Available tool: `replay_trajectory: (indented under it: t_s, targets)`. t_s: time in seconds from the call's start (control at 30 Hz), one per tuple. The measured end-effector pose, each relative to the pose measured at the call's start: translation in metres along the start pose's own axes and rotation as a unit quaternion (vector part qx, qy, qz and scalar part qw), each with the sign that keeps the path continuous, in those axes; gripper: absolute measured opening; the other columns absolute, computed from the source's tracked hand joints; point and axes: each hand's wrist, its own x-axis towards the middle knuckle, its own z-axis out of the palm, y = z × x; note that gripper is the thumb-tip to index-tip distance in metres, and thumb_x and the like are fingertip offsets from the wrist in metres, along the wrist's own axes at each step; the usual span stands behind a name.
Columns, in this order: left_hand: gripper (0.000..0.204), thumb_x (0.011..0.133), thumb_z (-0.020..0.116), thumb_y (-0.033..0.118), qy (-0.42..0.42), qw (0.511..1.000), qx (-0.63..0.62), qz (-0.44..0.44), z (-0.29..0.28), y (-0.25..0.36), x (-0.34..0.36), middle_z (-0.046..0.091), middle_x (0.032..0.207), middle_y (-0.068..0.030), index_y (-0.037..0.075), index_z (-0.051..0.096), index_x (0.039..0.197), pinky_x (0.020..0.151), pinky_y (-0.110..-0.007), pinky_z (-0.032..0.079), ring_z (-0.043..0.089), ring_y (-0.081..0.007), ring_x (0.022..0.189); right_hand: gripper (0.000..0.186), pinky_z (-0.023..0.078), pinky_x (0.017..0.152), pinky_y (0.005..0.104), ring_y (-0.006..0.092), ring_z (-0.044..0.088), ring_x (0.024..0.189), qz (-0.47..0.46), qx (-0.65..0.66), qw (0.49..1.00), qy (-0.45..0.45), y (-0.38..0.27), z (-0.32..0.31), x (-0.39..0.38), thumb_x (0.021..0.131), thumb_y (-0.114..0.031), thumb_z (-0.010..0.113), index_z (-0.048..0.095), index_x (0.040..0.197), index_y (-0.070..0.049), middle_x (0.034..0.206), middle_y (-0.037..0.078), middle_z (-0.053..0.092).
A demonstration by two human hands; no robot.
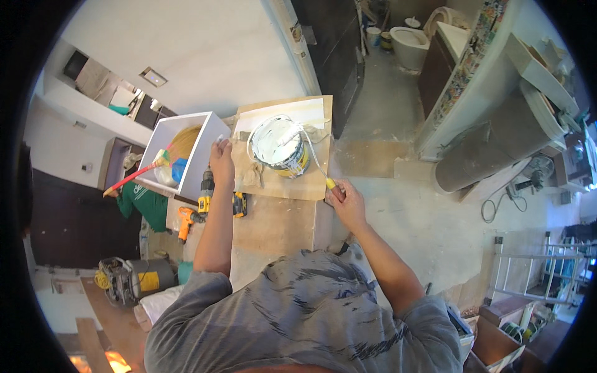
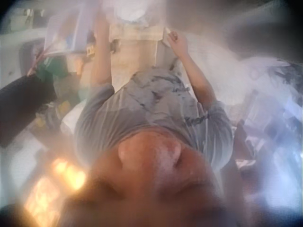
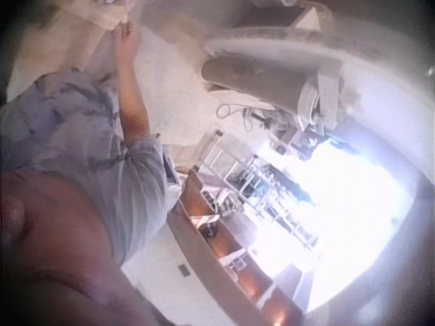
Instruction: The person paints the ceiling and walls of a room using a paint roller and a paint can. They repeatedly dip the roller into the paint can and apply white paint to the ceiling and wall surfaces.
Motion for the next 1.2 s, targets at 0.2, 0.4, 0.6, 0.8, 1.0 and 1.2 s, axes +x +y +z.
replay_trajectory:
  t_s: [0.2, 0.4, 0.6, 0.8, 1.0, 1.2]
  targets:
    - [0.058, 0.092, 0.049, -0.004, -0.128, 0.896, -0.407, -0.123, -0.029, 0.059, -0.105, 0.045, 0.154, -0.0287, 0.0, 0.037, 0.149, 0.122, -0.044, 0.038, 0.043, -0.0322, 0.148, 0.044, 0.056, 0.085, 0.0437, 0.0353, 0.07, 0.1, -0.02, -0.098, 0.993, -0.07, 0.058, 0.006, 0.015, 0.083, -0.011, 0.08, 0.064, 0.124, -0.01, 0.111, 0.015, 0.071]
    - [0.066, 0.094, 0.054, -0.004, -0.128, 0.883, -0.439, -0.101, -0.051, 0.082, -0.15, 0.041, 0.157, -0.029, 0.0, 0.029, 0.154, 0.121, -0.042, 0.04, 0.042, -0.0306, 0.149, 0.048, 0.054, 0.092, 0.0466, 0.0391, 0.066, 0.111, -0.048, -0.189, 0.974, -0.12, 0.097, -0.001, 0.037, 0.084, -0.009, 0.077, 0.062, 0.13, -0.011, 0.121, 0.017, 0.069]
    - [0.069, 0.095, 0.062, -0.005, -0.102, 0.878, -0.442, -0.152, -0.088, 0.044, -0.169, 0.044, 0.156, -0.0277, 0.0, 0.028, 0.155, 0.118, -0.039, 0.044, 0.045, -0.0285, 0.147, 0.055, 0.059, 0.08, 0.0399, 0.0294, 0.072, 0.088, -0.067, -0.204, 0.962, -0.167, 0.114, 0.012, 0.049, 0.082, -0.008, 0.08, 0.058, 0.132, -0.005, 0.102, 0.015, 0.072]
    - [0.062, 0.097, 0.062, -0.002, -0.11, 0.875, -0.427, -0.197, -0.106, 0.0, -0.174, 0.05, 0.152, -0.0244, 0.002, 0.035, 0.152, 0.113, -0.036, 0.048, 0.052, -0.0253, 0.141, 0.045, 0.057, 0.06, 0.0333, 0.016, 0.068, 0.072, 0.109, -0.036, 0.943, -0.312, 0.038, 0.044, 0.0, 0.079, -0.009, 0.086, 0.054, 0.109, -0.003, 0.085, 0.008, 0.065]
    - [0.053, 0.1, 0.064, 0.006, -0.115, 0.895, -0.357, -0.243, -0.08, -0.03, -0.186, 0.062, 0.14, -0.0199, 0.001, 0.042, 0.148, 0.107, -0.038, 0.053, 0.065, -0.0255, 0.125, 0.049, 0.057, 0.055, 0.0321, 0.016, 0.067, 0.064, 0.042, 0.012, 0.933, -0.356, -0.011, 0.08, -0.01, 0.074, -0.01, 0.093, 0.051, 0.098, -0.003, 0.078, 0.007, 0.065]
    - [0.049, 0.101, 0.067, 0.018, -0.078, 0.943, -0.215, -0.241, -0.026, -0.051, -0.185, 0.068, 0.13, -0.0137, -0.001, 0.049, 0.143, 0.092, -0.032, 0.056, 0.069, -0.0211, 0.106, 0.053, 0.057, 0.055, 0.03, 0.0182, 0.071, 0.062, 0.145, 0.049, 0.871, -0.467, -0.034, 0.114, -0.002, 0.076, -0.016, 0.094, 0.052, 0.103, 0.0, 0.075, 0.007, 0.067]
